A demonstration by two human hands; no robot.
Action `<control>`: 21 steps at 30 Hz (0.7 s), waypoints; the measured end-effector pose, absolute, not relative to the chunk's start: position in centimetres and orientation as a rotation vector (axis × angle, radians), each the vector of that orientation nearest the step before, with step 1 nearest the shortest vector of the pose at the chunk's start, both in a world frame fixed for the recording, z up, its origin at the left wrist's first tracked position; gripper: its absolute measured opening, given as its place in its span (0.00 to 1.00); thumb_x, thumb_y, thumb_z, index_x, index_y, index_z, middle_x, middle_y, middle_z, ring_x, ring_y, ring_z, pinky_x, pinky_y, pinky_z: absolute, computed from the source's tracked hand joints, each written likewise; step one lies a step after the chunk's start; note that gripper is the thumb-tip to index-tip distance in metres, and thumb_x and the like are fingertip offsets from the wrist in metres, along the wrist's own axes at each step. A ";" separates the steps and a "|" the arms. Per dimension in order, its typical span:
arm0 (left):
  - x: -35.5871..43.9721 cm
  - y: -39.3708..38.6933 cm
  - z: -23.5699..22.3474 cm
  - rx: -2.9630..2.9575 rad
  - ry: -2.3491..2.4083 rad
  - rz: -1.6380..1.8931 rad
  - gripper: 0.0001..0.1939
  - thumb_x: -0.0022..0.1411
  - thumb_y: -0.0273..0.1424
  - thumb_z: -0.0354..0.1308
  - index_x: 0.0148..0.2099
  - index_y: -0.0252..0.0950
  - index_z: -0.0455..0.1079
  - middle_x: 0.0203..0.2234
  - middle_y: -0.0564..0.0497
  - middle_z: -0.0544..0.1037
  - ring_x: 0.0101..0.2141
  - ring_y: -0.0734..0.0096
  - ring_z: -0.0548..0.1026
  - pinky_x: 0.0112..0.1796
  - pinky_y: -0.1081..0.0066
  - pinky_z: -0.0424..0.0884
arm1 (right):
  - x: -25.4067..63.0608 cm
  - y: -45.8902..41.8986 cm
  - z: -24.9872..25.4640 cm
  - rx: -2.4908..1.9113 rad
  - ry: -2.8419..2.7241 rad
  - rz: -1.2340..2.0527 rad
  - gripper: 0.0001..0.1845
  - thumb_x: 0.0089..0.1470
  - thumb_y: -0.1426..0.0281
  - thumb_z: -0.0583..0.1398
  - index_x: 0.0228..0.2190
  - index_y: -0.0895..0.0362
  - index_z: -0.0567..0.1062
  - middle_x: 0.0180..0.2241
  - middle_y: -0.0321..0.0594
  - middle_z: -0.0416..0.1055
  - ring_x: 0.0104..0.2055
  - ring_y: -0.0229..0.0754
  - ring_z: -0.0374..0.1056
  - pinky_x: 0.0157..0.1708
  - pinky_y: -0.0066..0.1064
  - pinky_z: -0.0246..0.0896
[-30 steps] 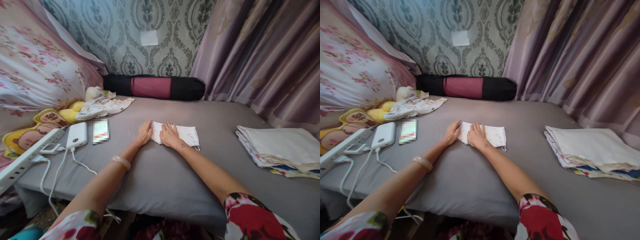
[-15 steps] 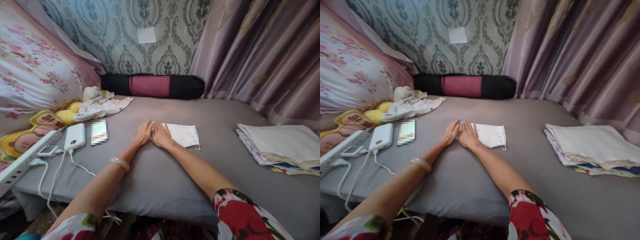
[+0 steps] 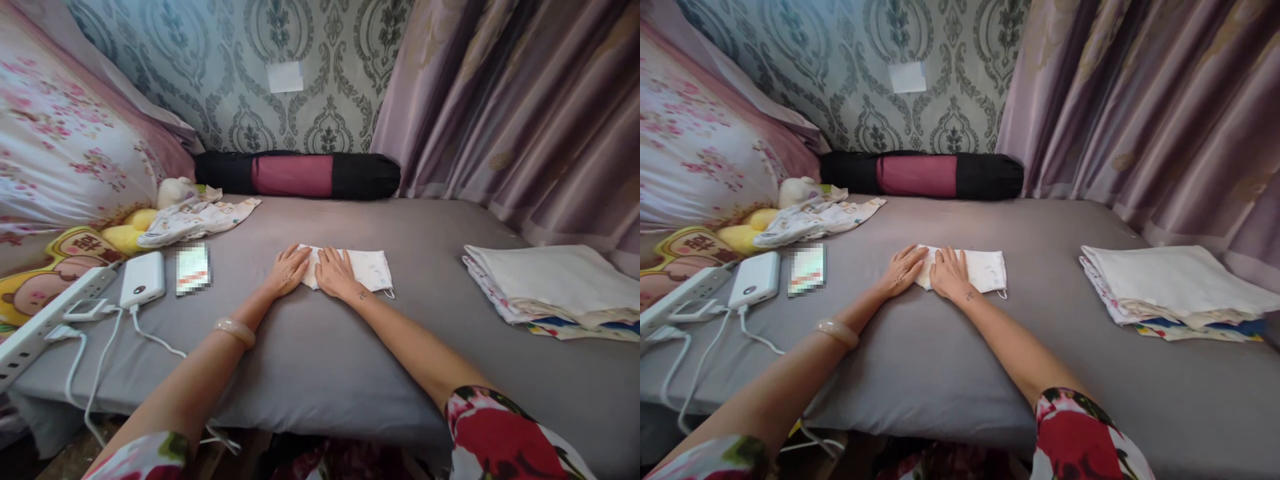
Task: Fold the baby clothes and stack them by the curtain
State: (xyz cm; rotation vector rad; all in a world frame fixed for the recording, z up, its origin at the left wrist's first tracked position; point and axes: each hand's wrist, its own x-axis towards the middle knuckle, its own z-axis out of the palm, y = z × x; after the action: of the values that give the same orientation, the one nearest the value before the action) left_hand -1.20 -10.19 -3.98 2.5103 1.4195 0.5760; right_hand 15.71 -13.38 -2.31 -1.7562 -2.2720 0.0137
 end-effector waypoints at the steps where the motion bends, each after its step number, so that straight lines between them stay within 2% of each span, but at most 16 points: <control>1: -1.2 -10.2 -4.0 2.537 1.400 0.551 0.27 0.70 0.41 0.34 0.65 0.40 0.58 0.62 0.51 0.64 0.65 0.61 0.51 0.62 0.56 0.48 | 15.7 -13.4 -2.5 -1.744 -2.266 -0.008 0.27 0.63 0.66 0.45 0.59 0.64 0.62 0.61 0.53 0.60 0.64 0.52 0.50 0.63 0.48 0.35; 7: -1.1 -10.4 -3.8 2.609 1.390 0.424 0.27 0.70 0.41 0.34 0.65 0.42 0.59 0.63 0.53 0.63 0.65 0.62 0.51 0.62 0.57 0.48 | 15.3 -13.4 -2.7 -1.716 -2.217 -0.048 0.24 0.62 0.67 0.47 0.56 0.63 0.65 0.57 0.53 0.64 0.60 0.51 0.55 0.62 0.48 0.37; 11: -1.1 -10.6 -3.6 2.619 1.397 0.390 0.28 0.70 0.44 0.34 0.65 0.44 0.58 0.64 0.53 0.61 0.65 0.60 0.51 0.62 0.56 0.47 | 16.0 -13.4 -2.1 -1.708 -2.264 0.092 0.26 0.63 0.67 0.46 0.59 0.64 0.62 0.61 0.52 0.60 0.63 0.50 0.52 0.63 0.48 0.36; 16: -0.9 -10.7 -3.5 2.634 1.395 0.378 0.30 0.68 0.49 0.36 0.66 0.44 0.58 0.65 0.52 0.60 0.65 0.58 0.51 0.62 0.55 0.47 | 18.4 -13.7 -1.6 -1.815 -2.210 0.131 0.29 0.65 0.64 0.43 0.63 0.64 0.56 0.66 0.52 0.50 0.68 0.52 0.41 0.64 0.49 0.31; 21: -0.9 -10.7 -3.4 2.641 1.400 0.341 0.32 0.67 0.52 0.38 0.66 0.45 0.57 0.65 0.52 0.58 0.66 0.56 0.49 0.62 0.53 0.45 | 19.8 -14.6 -2.1 -1.893 -2.179 0.136 0.30 0.65 0.62 0.43 0.63 0.63 0.56 0.66 0.54 0.50 0.67 0.55 0.43 0.63 0.52 0.33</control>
State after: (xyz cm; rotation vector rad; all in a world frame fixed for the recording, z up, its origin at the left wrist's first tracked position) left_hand -0.92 -10.74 -3.43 2.6409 1.3996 0.3413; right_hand 19.77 -14.58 -2.10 -1.8927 -2.1792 0.1355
